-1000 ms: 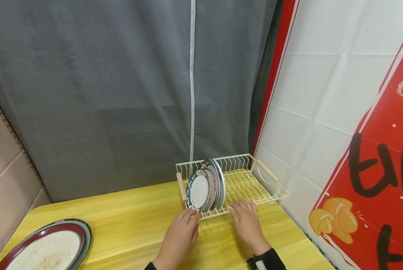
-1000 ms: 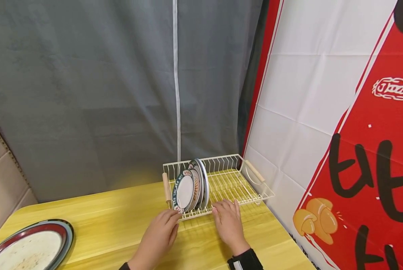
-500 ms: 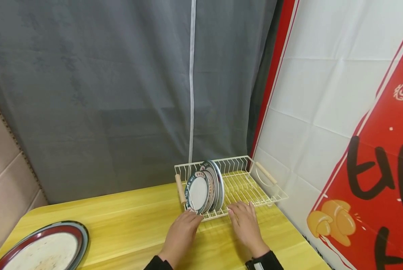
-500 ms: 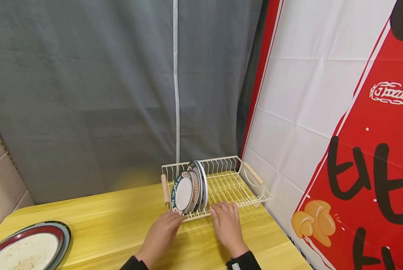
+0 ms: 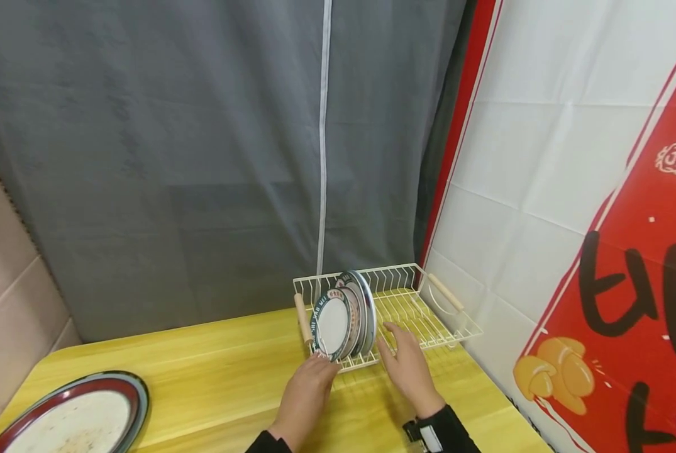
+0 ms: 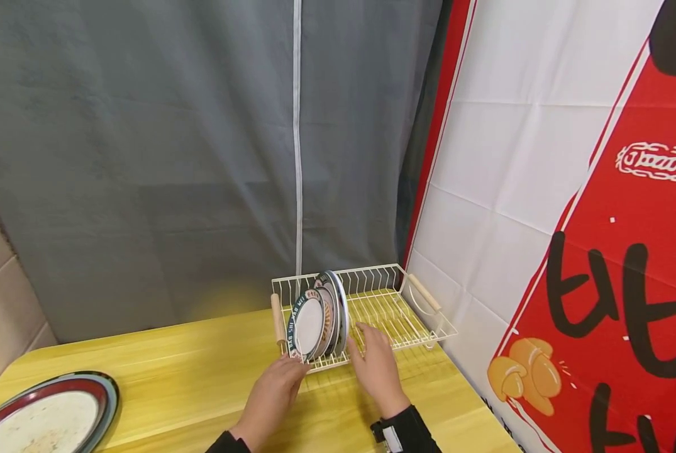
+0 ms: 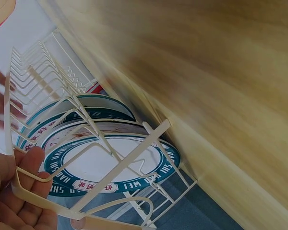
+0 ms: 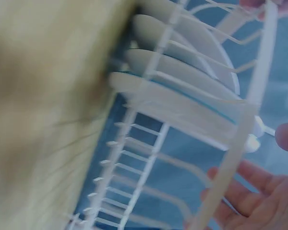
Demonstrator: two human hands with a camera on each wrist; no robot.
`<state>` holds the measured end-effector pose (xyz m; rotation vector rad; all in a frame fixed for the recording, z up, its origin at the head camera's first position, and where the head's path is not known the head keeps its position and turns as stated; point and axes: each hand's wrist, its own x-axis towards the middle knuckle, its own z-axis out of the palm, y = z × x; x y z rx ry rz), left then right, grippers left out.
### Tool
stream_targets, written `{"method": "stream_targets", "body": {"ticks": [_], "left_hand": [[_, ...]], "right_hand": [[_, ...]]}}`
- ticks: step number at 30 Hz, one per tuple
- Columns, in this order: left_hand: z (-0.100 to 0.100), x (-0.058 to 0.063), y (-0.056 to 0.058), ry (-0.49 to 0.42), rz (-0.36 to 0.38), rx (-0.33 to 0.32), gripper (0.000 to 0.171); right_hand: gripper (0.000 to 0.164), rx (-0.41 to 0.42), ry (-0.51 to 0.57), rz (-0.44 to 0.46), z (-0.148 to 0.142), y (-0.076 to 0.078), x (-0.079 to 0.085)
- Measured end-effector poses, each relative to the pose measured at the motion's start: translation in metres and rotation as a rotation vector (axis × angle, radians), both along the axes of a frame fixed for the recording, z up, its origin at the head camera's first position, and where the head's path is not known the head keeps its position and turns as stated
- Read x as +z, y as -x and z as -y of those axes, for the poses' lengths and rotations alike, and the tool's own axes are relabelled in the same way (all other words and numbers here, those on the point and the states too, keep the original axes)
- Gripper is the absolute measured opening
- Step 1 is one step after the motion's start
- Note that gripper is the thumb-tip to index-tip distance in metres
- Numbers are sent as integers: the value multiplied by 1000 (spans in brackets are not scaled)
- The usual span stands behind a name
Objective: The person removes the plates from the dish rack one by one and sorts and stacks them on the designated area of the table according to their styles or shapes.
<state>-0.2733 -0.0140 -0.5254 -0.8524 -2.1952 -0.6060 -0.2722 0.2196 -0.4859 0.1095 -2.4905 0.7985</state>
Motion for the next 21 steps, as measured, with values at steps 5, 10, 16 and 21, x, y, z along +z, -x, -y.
{"method": "stream_targets", "body": {"ticks": [5, 10, 16, 21], "left_hand": [[-1, 2, -2, -1, 34, 8, 18], [-3, 0, -3, 5, 34, 12, 18], [-3, 0, -3, 15, 67, 21, 20], [-2, 0, -2, 8, 57, 25, 19]], "right_hand": [[60, 30, 90, 62, 7, 24, 17], [61, 55, 145, 97, 7, 46, 19], [63, 76, 182, 155, 6, 60, 23], [59, 47, 85, 179, 8, 71, 22]]}}
